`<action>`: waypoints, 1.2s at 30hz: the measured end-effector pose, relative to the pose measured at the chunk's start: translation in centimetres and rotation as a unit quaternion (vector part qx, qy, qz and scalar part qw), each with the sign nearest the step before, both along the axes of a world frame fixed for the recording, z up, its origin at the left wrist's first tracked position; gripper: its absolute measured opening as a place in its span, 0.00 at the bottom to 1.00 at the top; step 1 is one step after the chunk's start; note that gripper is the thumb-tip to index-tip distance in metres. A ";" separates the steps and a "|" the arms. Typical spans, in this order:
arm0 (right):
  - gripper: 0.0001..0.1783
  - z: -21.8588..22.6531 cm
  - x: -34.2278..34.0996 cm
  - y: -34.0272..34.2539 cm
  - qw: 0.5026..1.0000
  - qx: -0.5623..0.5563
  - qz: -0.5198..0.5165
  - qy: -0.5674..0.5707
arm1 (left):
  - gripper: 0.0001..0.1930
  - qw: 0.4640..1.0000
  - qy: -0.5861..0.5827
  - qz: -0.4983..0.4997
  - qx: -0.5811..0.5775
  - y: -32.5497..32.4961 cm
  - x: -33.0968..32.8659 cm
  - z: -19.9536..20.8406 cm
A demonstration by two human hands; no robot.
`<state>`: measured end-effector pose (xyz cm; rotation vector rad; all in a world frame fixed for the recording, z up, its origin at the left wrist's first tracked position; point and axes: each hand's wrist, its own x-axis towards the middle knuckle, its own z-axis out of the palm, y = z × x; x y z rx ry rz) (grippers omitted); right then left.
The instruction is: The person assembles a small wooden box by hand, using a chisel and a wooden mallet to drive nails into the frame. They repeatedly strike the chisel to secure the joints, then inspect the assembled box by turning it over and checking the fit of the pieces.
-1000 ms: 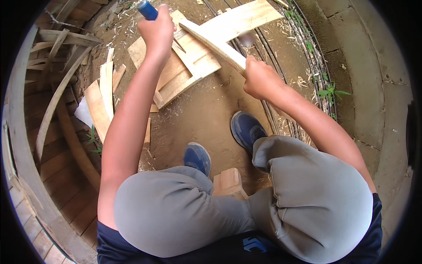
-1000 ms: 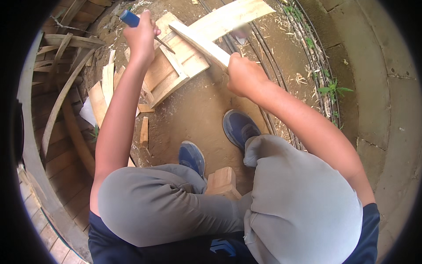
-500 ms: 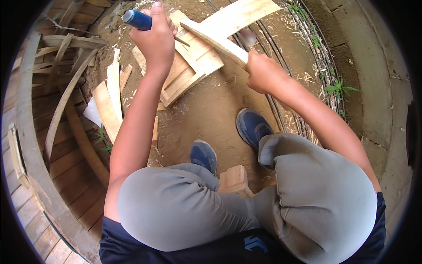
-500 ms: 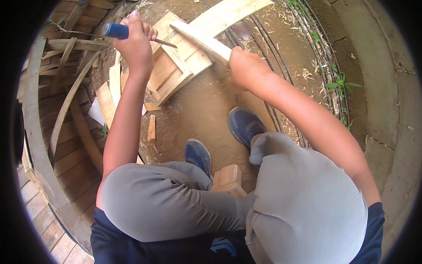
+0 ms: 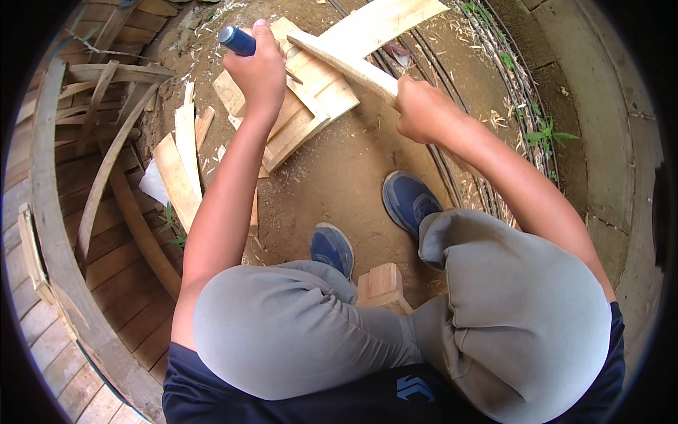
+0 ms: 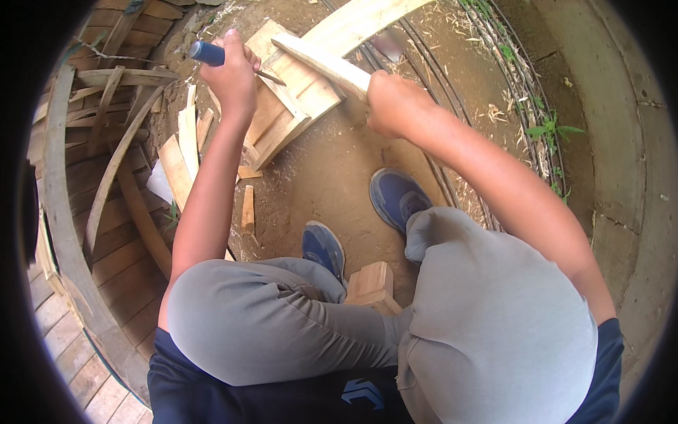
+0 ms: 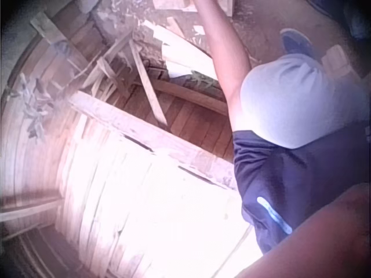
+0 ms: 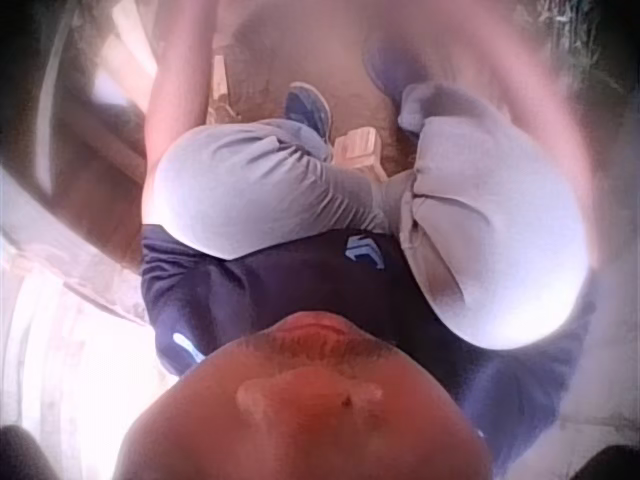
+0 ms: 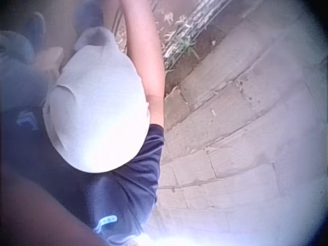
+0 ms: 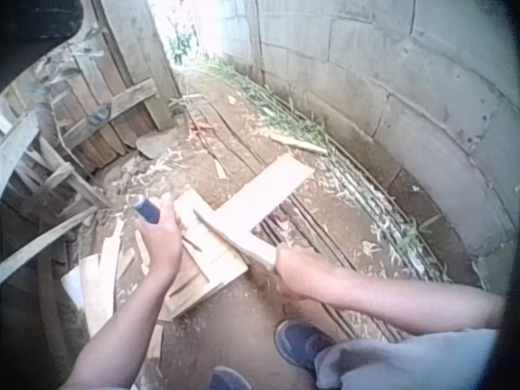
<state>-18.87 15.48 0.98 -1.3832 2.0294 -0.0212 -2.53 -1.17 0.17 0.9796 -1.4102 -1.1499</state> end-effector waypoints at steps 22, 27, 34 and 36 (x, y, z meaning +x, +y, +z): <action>0.10 23.2 2.2 -3.2 0.711 -0.684 -0.073 -0.148 | 0.18 0.997 -0.074 0.013 0.019 0.3 1.7 0.5; 0.12 12.5 3.1 1.2 0.971 -0.218 0.036 0.095 | 0.16 0.999 -0.029 -0.021 0.020 0.0 1.1 0.2; 0.10 23.8 4.9 -3.4 0.776 -0.627 -0.041 -0.060 | 0.17 0.997 -0.075 0.004 0.026 0.0 3.0 0.2; 0.17 19.5 4.6 -2.0 0.854 -0.509 -0.089 -0.051 | 0.17 0.998 -0.057 -0.022 0.019 0.0 2.0 0.5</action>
